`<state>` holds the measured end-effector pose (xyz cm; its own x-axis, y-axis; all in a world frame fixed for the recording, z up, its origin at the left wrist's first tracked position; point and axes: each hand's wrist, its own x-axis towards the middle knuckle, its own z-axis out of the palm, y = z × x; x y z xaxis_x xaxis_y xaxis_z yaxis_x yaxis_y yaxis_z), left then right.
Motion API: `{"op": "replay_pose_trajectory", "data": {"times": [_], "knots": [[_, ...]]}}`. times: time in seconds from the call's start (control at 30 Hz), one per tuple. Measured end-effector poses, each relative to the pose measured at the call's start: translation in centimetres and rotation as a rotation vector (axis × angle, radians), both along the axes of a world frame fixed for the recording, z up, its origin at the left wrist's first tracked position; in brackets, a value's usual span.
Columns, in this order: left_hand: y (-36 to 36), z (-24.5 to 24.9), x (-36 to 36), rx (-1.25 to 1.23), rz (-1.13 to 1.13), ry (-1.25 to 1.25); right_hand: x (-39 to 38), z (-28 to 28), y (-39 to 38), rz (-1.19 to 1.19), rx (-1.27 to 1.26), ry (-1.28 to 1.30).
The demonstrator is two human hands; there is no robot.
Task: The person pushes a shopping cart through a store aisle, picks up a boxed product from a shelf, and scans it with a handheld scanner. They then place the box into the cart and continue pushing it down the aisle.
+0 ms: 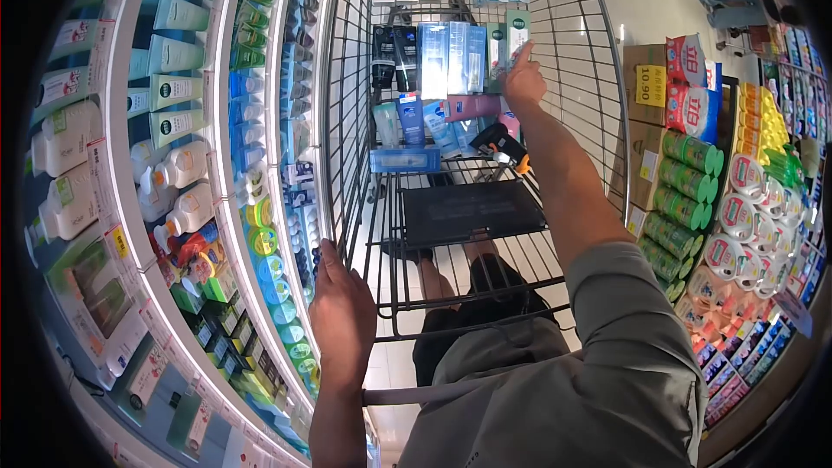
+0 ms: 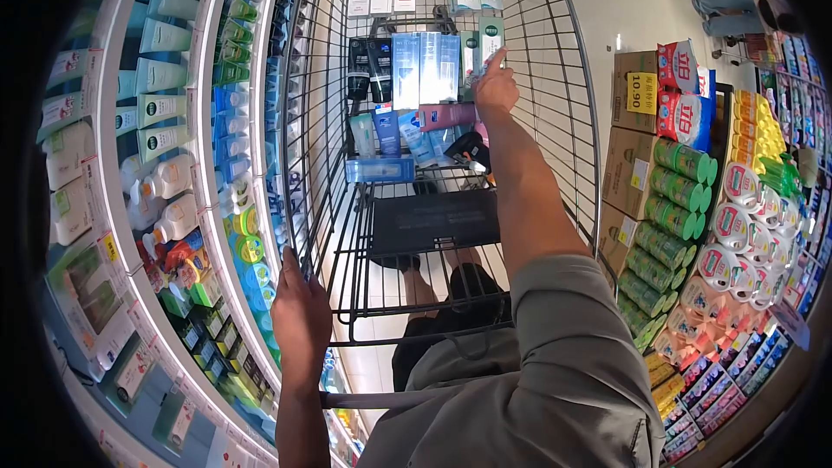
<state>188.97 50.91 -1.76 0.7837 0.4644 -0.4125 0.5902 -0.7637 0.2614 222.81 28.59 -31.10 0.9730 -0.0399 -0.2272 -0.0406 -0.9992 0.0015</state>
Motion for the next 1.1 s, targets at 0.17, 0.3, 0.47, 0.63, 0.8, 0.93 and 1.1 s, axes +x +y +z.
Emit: {"op": "replay_pose_trajectory", "data": {"times": [0.17,0.3,0.47,0.63,0.8,0.93,1.1], "knots": [[-0.1,-0.1,0.1,-0.007,0.010,0.014,1.2,-0.7,-1.1,0.123,-0.067,0.000],[-0.2,0.0,0.2,-0.001,0.026,0.038,1.0,-0.1,-1.4,0.026,0.107,0.075],[-0.4,0.4,0.6,0.020,0.036,0.080,0.1,-3.5,-2.5,-0.138,0.364,0.002],[-0.4,0.1,0.5,0.006,0.050,0.066,0.2,-4.3,-2.5,-0.284,0.547,0.101],[-0.3,0.0,0.3,0.023,-0.007,0.039,-0.5,-2.5,-1.4,-0.327,0.697,0.143],[-0.4,-0.2,0.2,0.020,-0.015,0.030,-0.3,-2.8,-1.7,-0.245,0.691,0.198],[-0.4,0.0,0.4,0.026,-0.025,0.028,-0.2,-1.9,-1.5,-0.218,0.676,0.228]]}}
